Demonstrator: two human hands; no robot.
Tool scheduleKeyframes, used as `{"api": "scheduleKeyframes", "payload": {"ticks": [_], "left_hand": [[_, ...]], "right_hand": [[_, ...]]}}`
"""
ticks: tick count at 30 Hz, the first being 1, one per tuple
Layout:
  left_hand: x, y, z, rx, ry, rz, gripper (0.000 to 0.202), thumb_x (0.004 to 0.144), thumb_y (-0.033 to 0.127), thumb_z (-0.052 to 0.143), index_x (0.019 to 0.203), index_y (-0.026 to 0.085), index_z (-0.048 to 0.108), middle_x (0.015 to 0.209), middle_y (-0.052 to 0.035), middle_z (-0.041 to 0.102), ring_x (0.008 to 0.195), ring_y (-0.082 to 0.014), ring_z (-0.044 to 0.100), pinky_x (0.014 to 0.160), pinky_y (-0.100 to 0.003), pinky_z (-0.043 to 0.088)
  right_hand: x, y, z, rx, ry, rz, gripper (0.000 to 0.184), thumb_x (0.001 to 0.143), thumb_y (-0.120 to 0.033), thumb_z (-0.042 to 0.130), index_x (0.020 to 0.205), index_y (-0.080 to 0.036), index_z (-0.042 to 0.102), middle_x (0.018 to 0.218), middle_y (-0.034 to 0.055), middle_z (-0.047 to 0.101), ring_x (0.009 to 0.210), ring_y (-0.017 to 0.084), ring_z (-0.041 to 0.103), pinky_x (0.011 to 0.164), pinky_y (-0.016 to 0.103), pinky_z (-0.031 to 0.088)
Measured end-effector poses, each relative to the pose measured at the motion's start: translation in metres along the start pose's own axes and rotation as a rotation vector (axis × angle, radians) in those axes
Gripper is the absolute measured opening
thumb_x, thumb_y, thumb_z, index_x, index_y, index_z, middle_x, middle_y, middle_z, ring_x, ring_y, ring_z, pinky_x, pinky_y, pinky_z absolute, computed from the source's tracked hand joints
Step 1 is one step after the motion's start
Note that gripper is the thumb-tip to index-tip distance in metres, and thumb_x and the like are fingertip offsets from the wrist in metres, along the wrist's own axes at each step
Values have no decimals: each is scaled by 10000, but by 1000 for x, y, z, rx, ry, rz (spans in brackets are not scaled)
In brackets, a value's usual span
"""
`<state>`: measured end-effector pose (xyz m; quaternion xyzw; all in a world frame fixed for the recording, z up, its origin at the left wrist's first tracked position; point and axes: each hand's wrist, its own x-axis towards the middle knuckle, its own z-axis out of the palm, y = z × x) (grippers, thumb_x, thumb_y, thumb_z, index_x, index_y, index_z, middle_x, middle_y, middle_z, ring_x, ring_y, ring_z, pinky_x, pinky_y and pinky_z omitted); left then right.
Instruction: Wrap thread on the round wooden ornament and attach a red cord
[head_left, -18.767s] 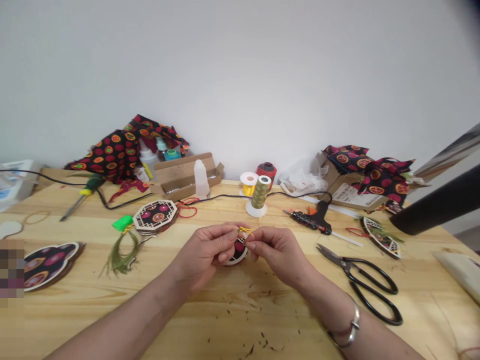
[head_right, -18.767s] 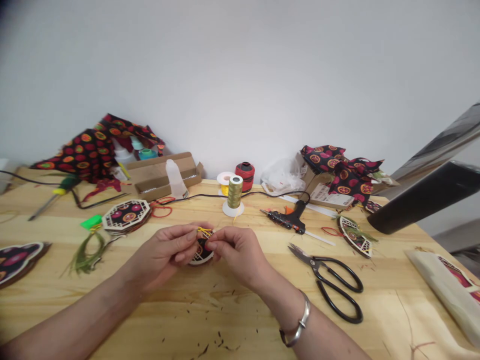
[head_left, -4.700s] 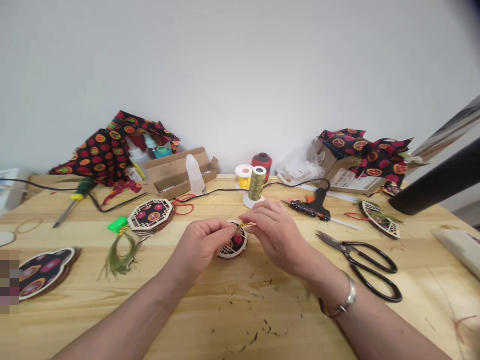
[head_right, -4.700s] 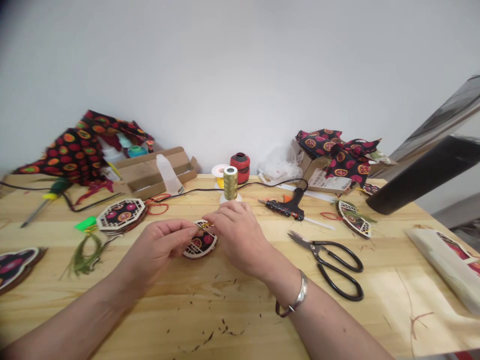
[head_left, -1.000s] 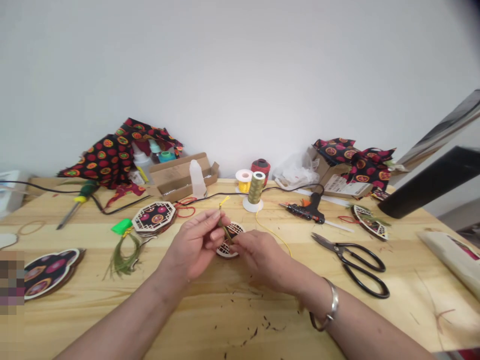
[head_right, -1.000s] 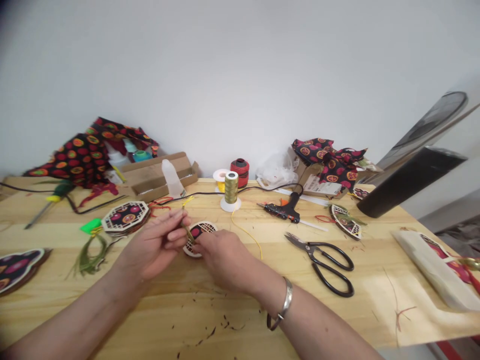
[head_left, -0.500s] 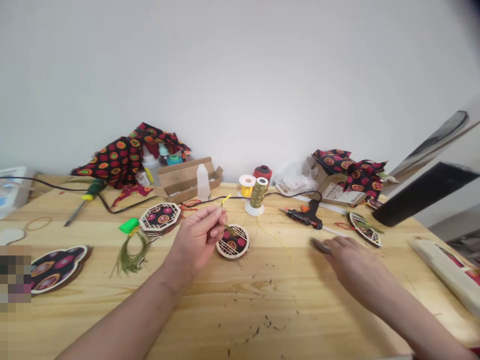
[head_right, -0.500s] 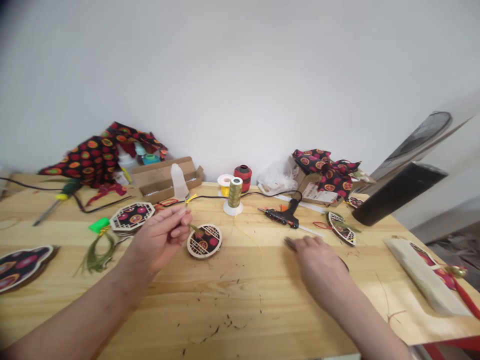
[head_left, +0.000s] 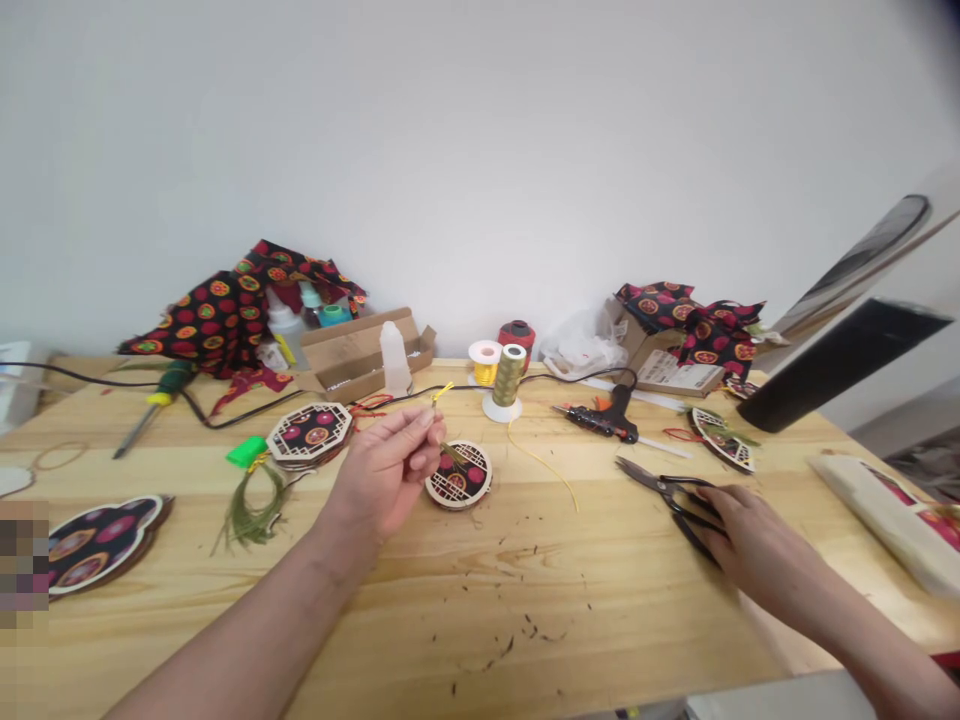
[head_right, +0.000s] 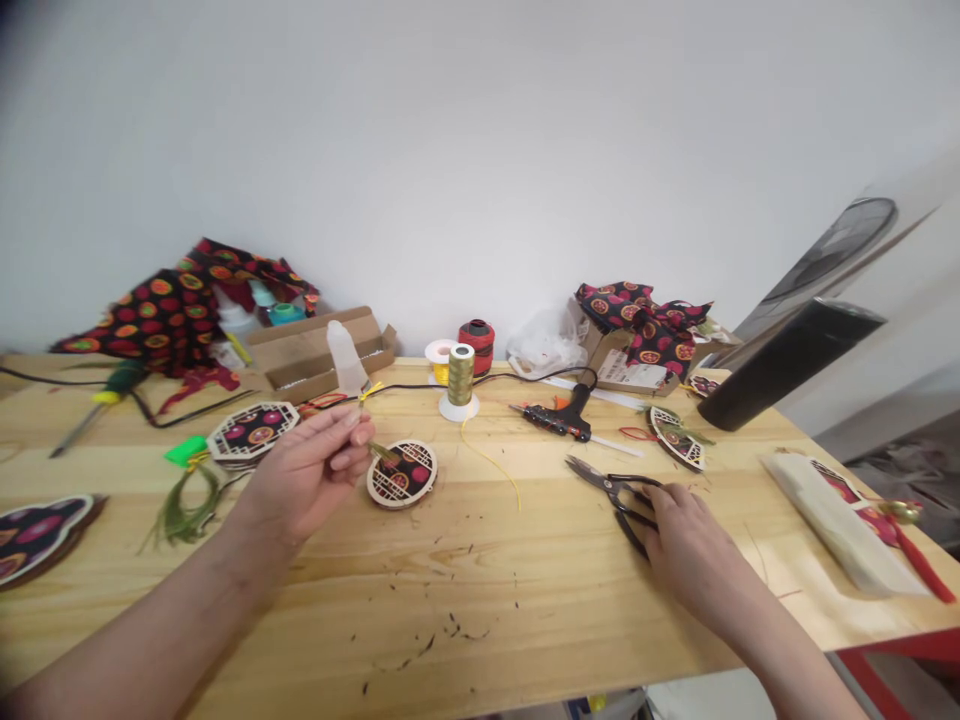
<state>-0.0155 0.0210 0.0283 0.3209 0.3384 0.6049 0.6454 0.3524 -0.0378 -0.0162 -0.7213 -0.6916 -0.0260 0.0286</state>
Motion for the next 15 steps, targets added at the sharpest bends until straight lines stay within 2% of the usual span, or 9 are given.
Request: {"api": "scheduleKeyframes", "payload": {"ticks": [4, 7, 10, 13, 15], "left_hand": [[-1, 1, 1, 7, -8, 15, 91, 654, 138, 729, 661, 94, 650, 562, 19, 533, 405, -4, 354, 385, -105, 270], [-3, 2, 1, 16, -16, 30, 87, 659, 147, 728, 671, 94, 659, 560, 15, 538, 412, -6, 362, 392, -104, 269], [-4, 2, 2, 27, -29, 35, 93, 666, 157, 728, 665, 92, 662, 561, 12, 542, 417, -5, 368, 402, -105, 274], [-5, 1, 3, 35, -40, 35, 95, 674, 166, 729, 682, 94, 669, 572, 9, 546, 420, -4, 369, 408, -108, 275], [-5, 1, 3, 39, -46, 36, 96, 675, 172, 732, 693, 97, 674, 577, 6, 549, 423, -6, 373, 406, -111, 270]], "right_hand": [[3, 1, -5, 21, -71, 7, 303, 733, -200, 467, 981, -139, 630, 936, 142, 645, 876, 283, 639, 762, 376, 515], [2, -11, -19, 63, -84, 11, 266, 705, -175, 467, 934, -166, 603, 966, 122, 631, 813, 249, 645, 690, 327, 509], [0, -37, -39, 212, -124, -118, 257, 742, -187, 474, 984, -185, 558, 954, 87, 630, 779, 200, 629, 679, 286, 491], [4, -72, -58, 358, -164, -264, 305, 775, -332, 560, 1053, -209, 544, 971, 56, 632, 837, 192, 615, 707, 275, 482], [10, -95, -66, 350, -136, -340, 425, 716, -445, 647, 1051, -196, 564, 1029, 74, 619, 914, 224, 598, 770, 308, 471]]}}
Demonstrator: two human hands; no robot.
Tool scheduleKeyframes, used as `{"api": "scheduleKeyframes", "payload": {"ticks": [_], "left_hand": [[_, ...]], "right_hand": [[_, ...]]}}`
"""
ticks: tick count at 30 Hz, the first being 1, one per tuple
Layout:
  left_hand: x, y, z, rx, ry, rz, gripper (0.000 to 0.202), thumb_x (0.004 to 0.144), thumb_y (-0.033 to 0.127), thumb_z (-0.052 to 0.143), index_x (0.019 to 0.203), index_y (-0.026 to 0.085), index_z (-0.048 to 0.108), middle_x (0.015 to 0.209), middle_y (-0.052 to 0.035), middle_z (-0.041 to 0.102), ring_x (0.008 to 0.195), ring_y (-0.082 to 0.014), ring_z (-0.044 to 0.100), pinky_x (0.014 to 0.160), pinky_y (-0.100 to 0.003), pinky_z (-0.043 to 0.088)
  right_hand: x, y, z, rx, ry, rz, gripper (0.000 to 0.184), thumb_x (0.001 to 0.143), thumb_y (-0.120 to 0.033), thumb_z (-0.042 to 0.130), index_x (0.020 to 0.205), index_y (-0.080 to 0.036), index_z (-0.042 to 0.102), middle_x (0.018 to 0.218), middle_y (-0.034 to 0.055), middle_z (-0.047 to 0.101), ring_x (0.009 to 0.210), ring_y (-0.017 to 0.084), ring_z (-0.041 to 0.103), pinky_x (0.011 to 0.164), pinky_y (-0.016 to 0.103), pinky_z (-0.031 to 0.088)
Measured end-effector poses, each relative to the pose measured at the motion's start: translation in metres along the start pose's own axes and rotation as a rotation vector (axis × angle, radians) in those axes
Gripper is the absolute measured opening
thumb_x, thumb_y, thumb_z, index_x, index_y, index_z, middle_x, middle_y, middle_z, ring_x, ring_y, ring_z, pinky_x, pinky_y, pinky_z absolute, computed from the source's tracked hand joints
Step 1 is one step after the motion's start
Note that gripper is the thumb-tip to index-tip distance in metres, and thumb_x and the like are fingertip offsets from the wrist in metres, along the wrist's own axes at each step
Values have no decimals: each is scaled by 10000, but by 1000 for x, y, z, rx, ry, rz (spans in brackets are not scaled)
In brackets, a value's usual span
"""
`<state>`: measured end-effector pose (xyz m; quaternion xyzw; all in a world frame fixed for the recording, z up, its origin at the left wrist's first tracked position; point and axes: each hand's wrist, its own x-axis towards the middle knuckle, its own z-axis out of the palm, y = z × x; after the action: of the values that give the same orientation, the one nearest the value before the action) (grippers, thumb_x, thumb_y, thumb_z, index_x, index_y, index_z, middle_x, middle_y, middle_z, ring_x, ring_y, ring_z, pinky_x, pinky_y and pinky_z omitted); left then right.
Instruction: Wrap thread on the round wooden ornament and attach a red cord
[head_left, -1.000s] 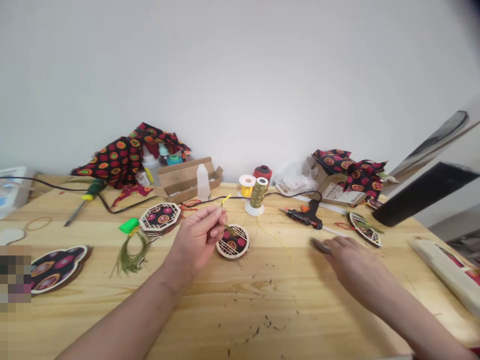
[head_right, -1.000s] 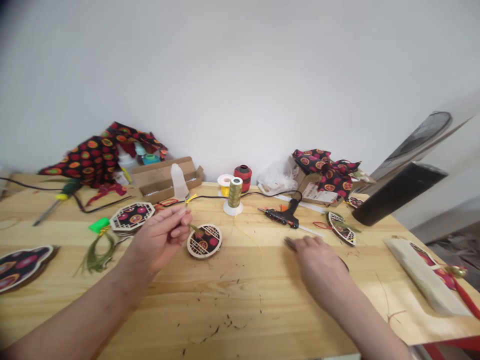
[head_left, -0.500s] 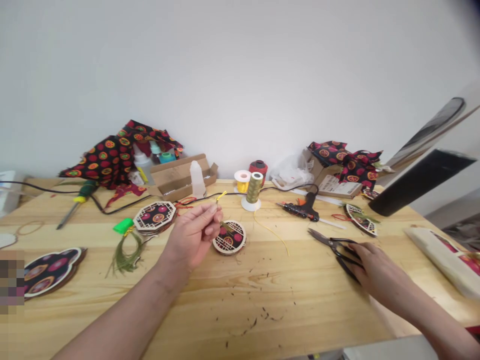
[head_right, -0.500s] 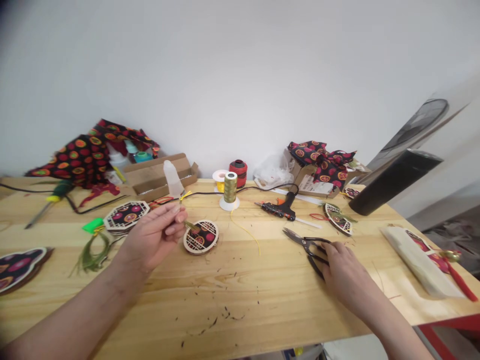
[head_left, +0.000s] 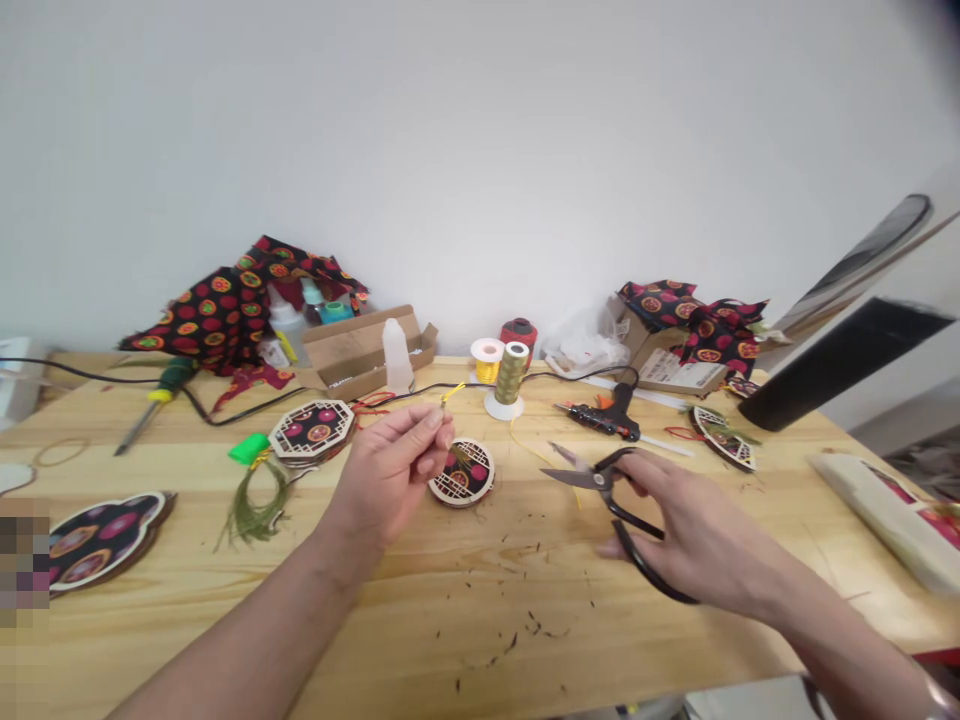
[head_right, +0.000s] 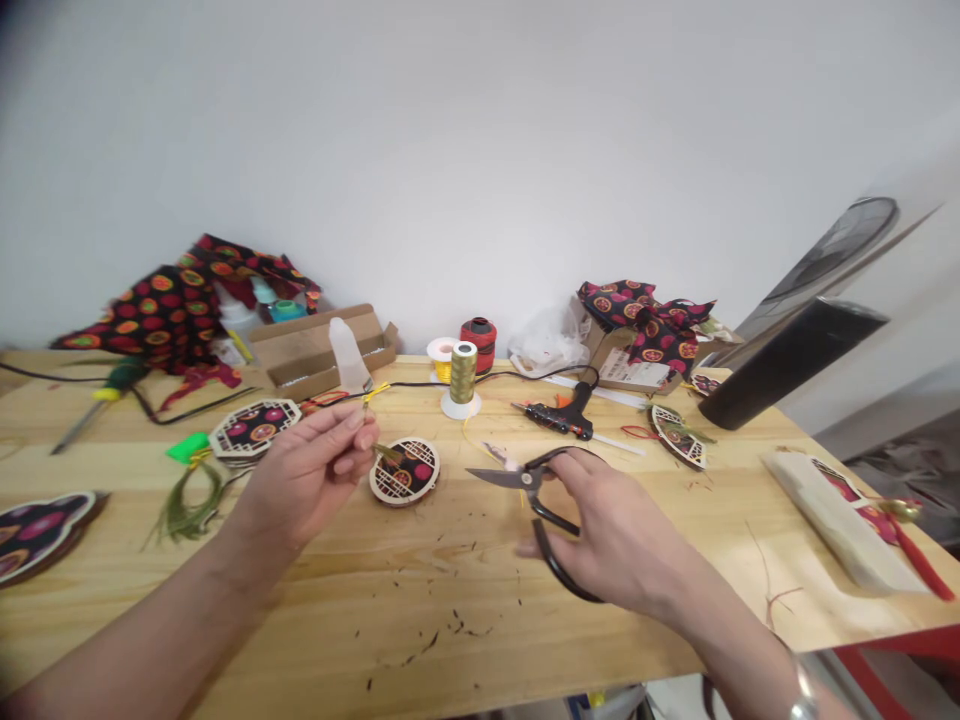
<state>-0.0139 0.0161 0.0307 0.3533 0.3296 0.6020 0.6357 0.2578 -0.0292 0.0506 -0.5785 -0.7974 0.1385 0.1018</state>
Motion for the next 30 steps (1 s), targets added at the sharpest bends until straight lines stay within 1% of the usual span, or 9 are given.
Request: {"api": "scheduleKeyframes", "payload": {"ticks": [4, 8, 15, 17, 19, 22, 24, 27, 30], "left_hand": [[0, -1, 0, 8, -7, 6, 99, 677, 180, 735, 695, 101, 677, 579, 0, 553, 422, -10, 373, 405, -119, 271], [-1, 0, 1, 14, -2, 9, 99, 665, 177, 741, 680, 101, 679, 567, -1, 554, 417, -11, 368, 409, -126, 274], [-4, 0, 3, 34, -27, 9, 86, 691, 178, 721, 677, 103, 681, 577, -1, 561, 431, -11, 377, 420, -124, 270], [-4, 0, 3, 41, -35, 7, 89, 704, 177, 713, 668, 105, 676, 585, -3, 563, 433, -12, 375, 422, -125, 272], [-4, 0, 2, 38, -36, 6, 94, 705, 182, 714, 667, 106, 675, 586, -5, 566, 430, -12, 372, 419, -126, 272], [-3, 0, 1, 15, -25, 10, 86, 688, 180, 726, 688, 106, 681, 573, 0, 558, 424, -9, 372, 418, -121, 274], [-1, 1, 0, 0, -16, 11, 89, 680, 174, 729, 693, 103, 678, 567, 6, 551, 424, -6, 375, 419, -114, 278], [1, 0, -1, -11, 4, -3, 98, 676, 176, 730, 688, 100, 671, 564, 17, 541, 418, 2, 370, 421, -107, 283], [2, -2, -1, -5, 19, -24, 105, 679, 186, 730, 683, 102, 667, 569, 23, 535, 411, 6, 363, 413, -108, 269]], "right_hand": [[24, -29, 6, -92, -39, -126, 508, 646, -547, 697, 982, -174, 625, 947, 87, 632, 865, 243, 600, 733, 321, 456], [41, -47, 10, -183, -81, -215, 502, 661, -607, 657, 868, -150, 649, 835, 89, 644, 760, 235, 604, 649, 310, 425], [55, -69, 3, -269, -98, -272, 475, 700, -595, 633, 822, -138, 669, 807, 108, 680, 750, 246, 624, 582, 292, 359], [56, -70, 2, -305, -108, -251, 477, 688, -611, 641, 774, -142, 671, 745, 100, 686, 693, 240, 627, 537, 285, 318], [54, -69, 1, -356, -115, -214, 425, 708, -572, 650, 685, -148, 663, 655, 87, 676, 605, 213, 614, 498, 276, 269], [45, -58, -2, -425, -134, -197, 350, 738, -477, 663, 596, -159, 640, 574, 71, 660, 539, 191, 600, 476, 267, 239], [35, -40, -6, -450, -168, -190, 337, 715, -474, 684, 584, -168, 636, 575, 65, 666, 560, 210, 621, 481, 267, 261], [16, 1, -14, -454, -198, -139, 288, 708, -457, 689, 627, -184, 644, 645, 61, 693, 645, 235, 655, 519, 268, 327], [-4, 51, -19, -494, -225, 52, 234, 737, -410, 649, 712, -178, 668, 693, 99, 703, 661, 264, 665, 521, 286, 352]]}}
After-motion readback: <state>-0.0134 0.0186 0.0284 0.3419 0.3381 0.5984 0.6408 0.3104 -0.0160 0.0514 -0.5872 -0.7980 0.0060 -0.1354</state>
